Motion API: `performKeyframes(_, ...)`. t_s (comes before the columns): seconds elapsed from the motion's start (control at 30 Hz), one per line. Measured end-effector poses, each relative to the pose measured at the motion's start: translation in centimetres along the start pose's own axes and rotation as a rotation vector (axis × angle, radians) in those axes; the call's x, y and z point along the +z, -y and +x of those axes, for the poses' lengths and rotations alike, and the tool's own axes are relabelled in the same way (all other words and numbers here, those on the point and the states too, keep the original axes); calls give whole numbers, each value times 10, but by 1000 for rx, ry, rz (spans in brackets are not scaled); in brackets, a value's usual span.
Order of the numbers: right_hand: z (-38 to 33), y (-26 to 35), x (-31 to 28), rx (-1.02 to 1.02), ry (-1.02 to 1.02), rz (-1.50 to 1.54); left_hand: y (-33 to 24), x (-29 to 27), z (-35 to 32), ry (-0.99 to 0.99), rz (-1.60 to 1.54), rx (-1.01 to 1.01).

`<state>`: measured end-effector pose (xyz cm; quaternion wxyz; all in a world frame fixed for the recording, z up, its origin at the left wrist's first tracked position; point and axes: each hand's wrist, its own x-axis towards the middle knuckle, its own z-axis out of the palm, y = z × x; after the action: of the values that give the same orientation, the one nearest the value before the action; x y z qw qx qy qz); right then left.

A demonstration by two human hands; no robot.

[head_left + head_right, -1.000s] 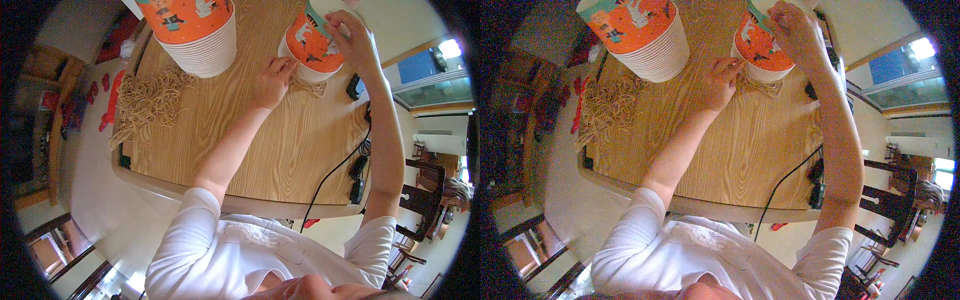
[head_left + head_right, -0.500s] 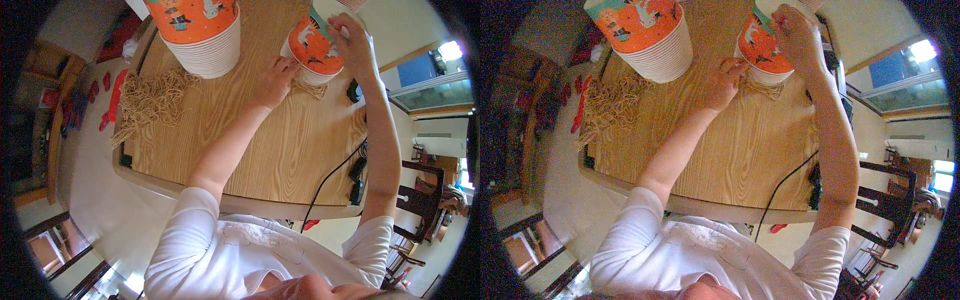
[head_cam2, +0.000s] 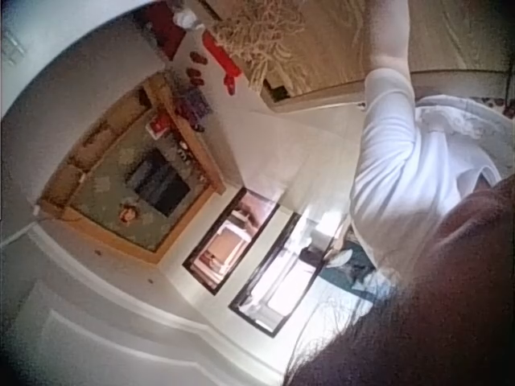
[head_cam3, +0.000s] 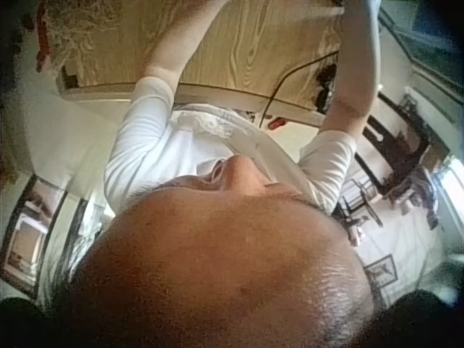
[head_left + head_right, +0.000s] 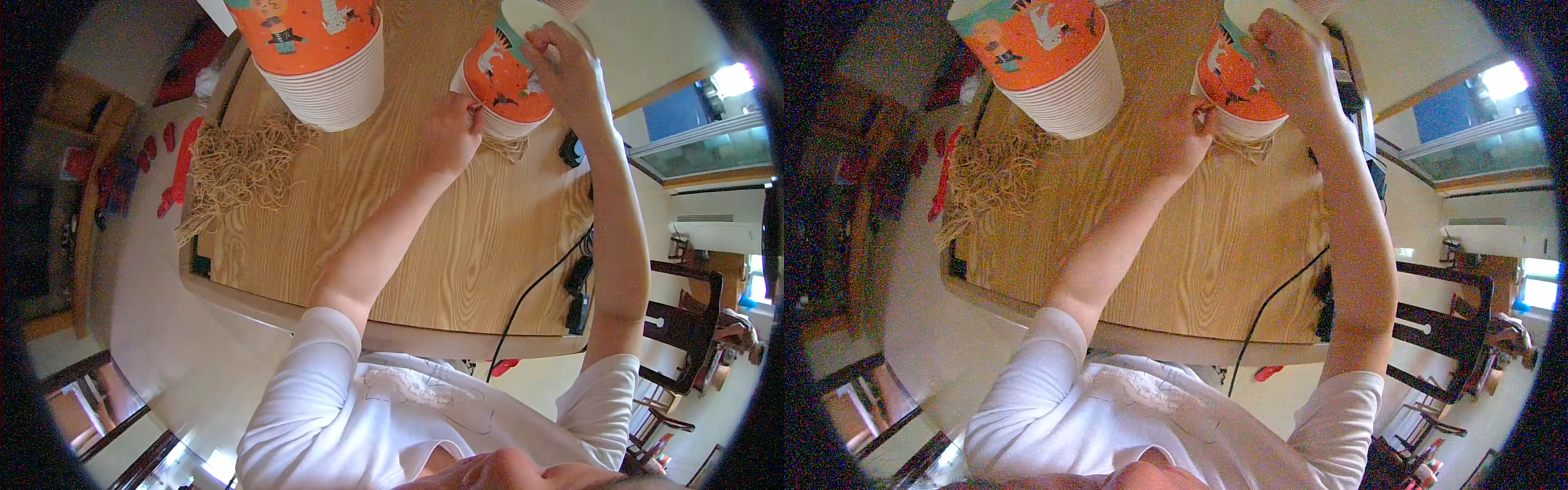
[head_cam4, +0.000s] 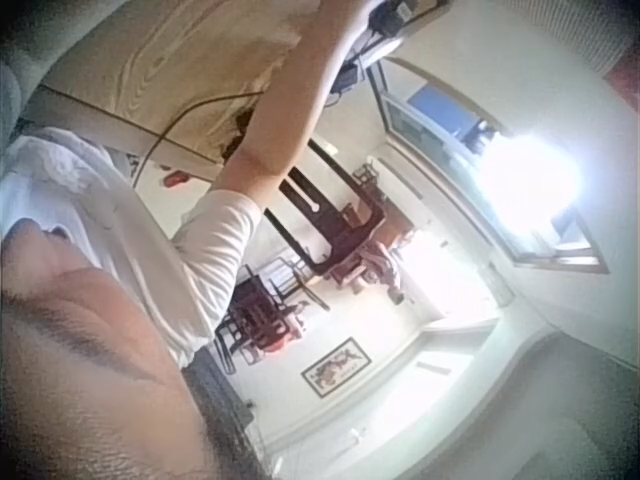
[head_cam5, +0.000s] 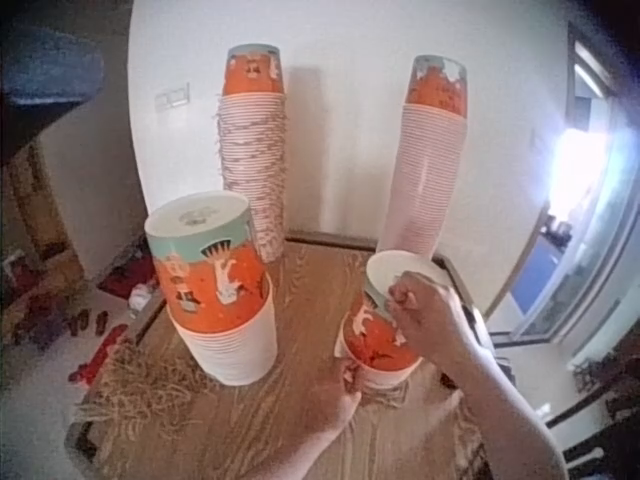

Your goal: Manually attaching string handles to large paper buckets.

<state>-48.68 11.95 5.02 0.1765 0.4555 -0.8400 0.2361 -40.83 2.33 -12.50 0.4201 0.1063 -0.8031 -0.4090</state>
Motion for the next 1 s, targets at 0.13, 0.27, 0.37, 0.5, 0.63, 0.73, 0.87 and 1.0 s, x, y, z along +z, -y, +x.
performKeyframes(0.13,-2,3,-2,20,-26,107,1,3,1,-38,-24,-32)
performKeyframes(0.27,-1,-8,3,-27,-23,-14,2,6,2,-26,-93,-121)
performKeyframes(0.37,-3,-2,5,56,3,83,2,2,3,15,-135,-182)
performKeyframes(0.5,-2,-4,2,4,-3,15,-8,-3,7,-29,-106,-171)
performKeyframes(0.63,-1,-6,4,-38,-38,25,-8,-10,10,-7,-65,-136)
performKeyframes(0.73,-1,-12,9,-83,-81,21,-9,-12,12,1,-68,-144)
performKeyframes(0.87,-2,-6,5,-47,-65,14,-7,-12,13,-14,-35,-66)
performKeyframes(1.0,-1,-8,6,-114,-97,13,-14,-17,20,53,89,-12)
